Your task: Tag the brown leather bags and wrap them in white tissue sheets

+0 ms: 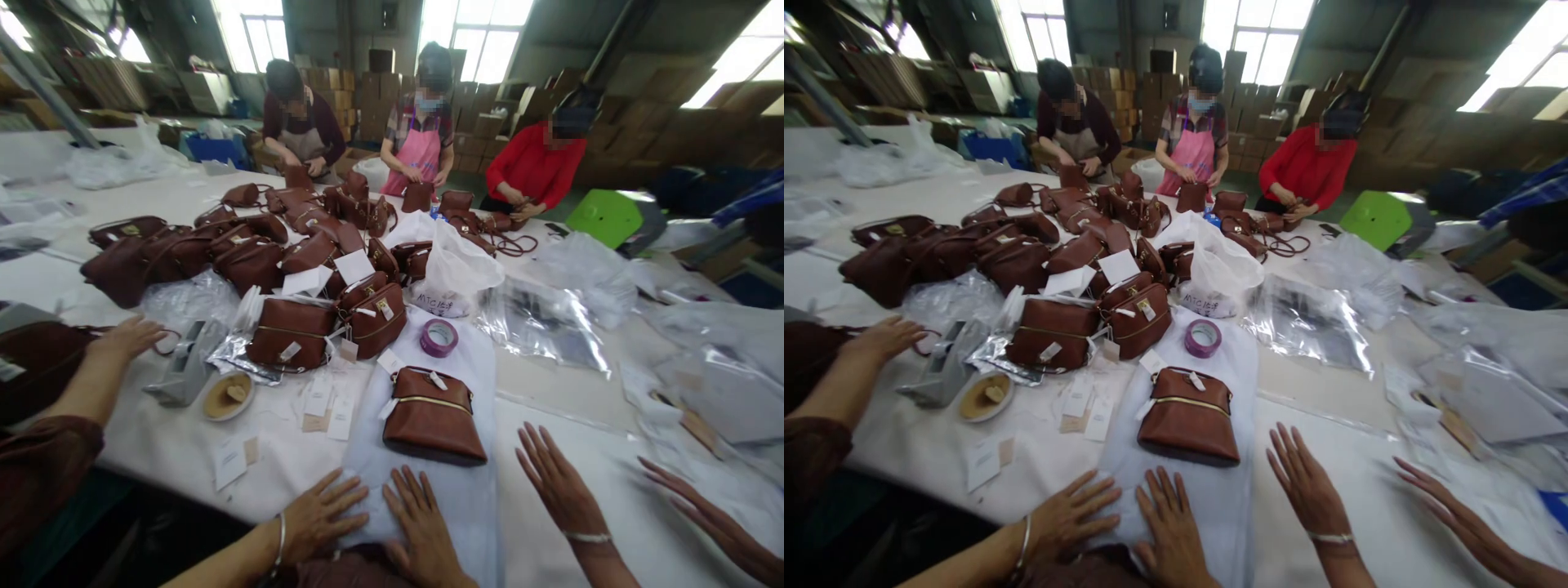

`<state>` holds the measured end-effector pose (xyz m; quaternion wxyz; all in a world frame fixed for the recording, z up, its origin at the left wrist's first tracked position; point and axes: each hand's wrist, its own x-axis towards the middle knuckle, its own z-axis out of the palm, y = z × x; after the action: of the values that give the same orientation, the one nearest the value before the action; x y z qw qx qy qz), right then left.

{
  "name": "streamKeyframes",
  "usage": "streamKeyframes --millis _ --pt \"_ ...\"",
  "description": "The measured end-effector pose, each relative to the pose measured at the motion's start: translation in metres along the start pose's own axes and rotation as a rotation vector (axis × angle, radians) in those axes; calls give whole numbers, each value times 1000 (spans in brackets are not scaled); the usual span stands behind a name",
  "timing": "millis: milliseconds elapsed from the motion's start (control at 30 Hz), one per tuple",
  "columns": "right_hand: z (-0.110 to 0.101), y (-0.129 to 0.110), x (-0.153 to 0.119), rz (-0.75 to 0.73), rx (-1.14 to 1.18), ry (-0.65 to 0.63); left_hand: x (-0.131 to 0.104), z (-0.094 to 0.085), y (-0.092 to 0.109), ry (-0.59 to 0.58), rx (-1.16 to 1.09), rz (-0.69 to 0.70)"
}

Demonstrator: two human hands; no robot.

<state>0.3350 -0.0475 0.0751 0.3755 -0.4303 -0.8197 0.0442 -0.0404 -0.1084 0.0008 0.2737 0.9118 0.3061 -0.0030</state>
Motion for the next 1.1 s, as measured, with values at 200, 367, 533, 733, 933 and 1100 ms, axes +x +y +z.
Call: streamKeyframes --millis 200,367,533,733,933,1100 --pt "1 18 79 -630 -453 -215 -23 5 -19 8 -71 -5" --pt "58 -4 81 -686 -398 -274 -8 -43 -21 209 -438 -415" --pt "65 3 52 -579 -357 -402 81 -97 -44 387 -1125 -778" --pt "60 -4 57 -515 -350 -580 125 -115 -54 475 -1002 -800" --pt "52 -21 146 -149 148 -671 135 -125 -50 515 -815 -668" --pt "86 -30 213 231 674 -561 169 -116 -56 537 -943 -631"
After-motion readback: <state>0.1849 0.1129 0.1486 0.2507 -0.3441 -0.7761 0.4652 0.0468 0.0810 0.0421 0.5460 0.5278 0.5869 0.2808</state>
